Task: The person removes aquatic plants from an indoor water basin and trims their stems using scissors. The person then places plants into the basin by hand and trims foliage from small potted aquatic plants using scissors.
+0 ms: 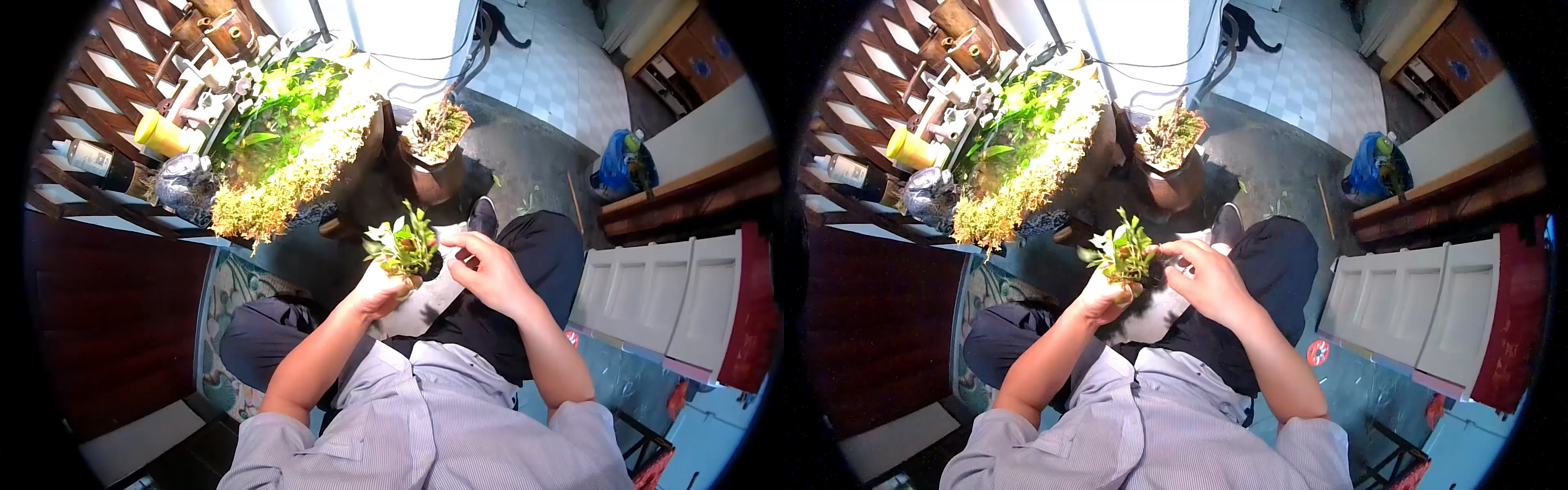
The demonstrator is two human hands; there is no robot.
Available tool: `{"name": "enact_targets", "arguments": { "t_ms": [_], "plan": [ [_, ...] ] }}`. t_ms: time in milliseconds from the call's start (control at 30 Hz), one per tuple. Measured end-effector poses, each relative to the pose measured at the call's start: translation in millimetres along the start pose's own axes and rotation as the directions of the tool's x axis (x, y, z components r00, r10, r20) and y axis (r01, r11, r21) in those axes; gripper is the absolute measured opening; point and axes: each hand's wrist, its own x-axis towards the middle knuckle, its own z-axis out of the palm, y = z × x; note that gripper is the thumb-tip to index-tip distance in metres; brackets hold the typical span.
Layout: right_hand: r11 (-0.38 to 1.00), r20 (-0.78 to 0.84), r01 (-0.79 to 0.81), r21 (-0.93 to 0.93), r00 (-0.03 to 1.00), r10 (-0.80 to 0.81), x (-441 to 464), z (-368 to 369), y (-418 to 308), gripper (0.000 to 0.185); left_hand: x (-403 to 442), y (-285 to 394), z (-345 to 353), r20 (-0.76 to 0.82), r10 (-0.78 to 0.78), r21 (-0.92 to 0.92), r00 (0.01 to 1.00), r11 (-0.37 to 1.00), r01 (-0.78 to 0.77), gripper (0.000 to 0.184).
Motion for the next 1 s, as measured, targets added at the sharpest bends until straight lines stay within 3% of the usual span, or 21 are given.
{"name": "enact_targets", "arguments": {
  "t_ms": [100, 133, 200, 300, 400, 467, 567, 733, 833, 933, 1000],
  "plan": [
    [0.997, -0.005, 0.036, 0.072, 0.999, -0.036, 2, 2, 0, 0.032, 2, 0, -1, -0.058, 0.001, -0.004, 0.998, 1.000, -0.001, 0.070],
    [0.993, -0.012, 0.068, 0.101, 0.998, -0.067, 2, 3, 3, 0.033, 4, -2, 2, -0.064, 0.063, 0.014, 0.996, 0.998, -0.062, 0.054],
    [0.984, -0.023, 0.084, 0.158, 0.996, -0.081, 2, 3, 1, 0.031, 4, 4, 6, -0.059, 0.096, 0.061, 0.994, 0.994, -0.092, 0.053],
    [0.985, -0.115, 0.170, 0.012, 0.979, -0.167, 5, 8, 4, 0.031, 5, 8, 11, -0.060, 0.132, 0.137, 0.989, 0.983, -0.123, 0.051],
    [0.989, -0.128, 0.071, 0.127, 0.990, -0.054, 6, 11, 9, 0.020, 6, 10, 11, -0.047, 0.198, 0.206, 0.979, 0.961, -0.185, 0.050],
    [0.981, -0.169, 0.079, 0.179, 0.984, -0.048, 6, 12, 11, 0.013, 7, 8, 7, -0.123, 0.131, 0.200, 0.984, 0.974, -0.104, 0.057],
    [0.949, -0.169, 0.009, 0.314, 0.985, 0.047, 5, 12, 12, 0.010, 5, 7, 6, -0.175, 0.158, 0.188, 0.972, 0.974, -0.124, 0.054],
    [0.948, -0.199, -0.058, 0.313, 0.972, 0.125, 8, 13, 7, 0.012, 1, 5, 3, -0.177, 0.173, 0.164, 0.969, 0.976, -0.144, 0.051],
    [0.988, -0.196, -0.020, 0.152, 0.979, 0.050, 11, 20, -2, 0.017, 1, 2, -3, -0.191, 0.141, 0.192, 0.971, 0.976, -0.104, 0.052],
    [0.978, -0.196, 0.148, -0.144, 0.965, -0.175, 13, 25, -13, 0.022, 1, 3, -1, -0.146, 0.198, 0.316, 0.969, 0.938, -0.144, 0.056],
    [0.968, -0.193, 0.131, -0.212, 0.966, -0.173, 16, 23, -6, 0.019, 0, 1, 1, -0.126, 0.231, 0.271, 0.965, 0.944, -0.191, 0.056]
  ]
}}
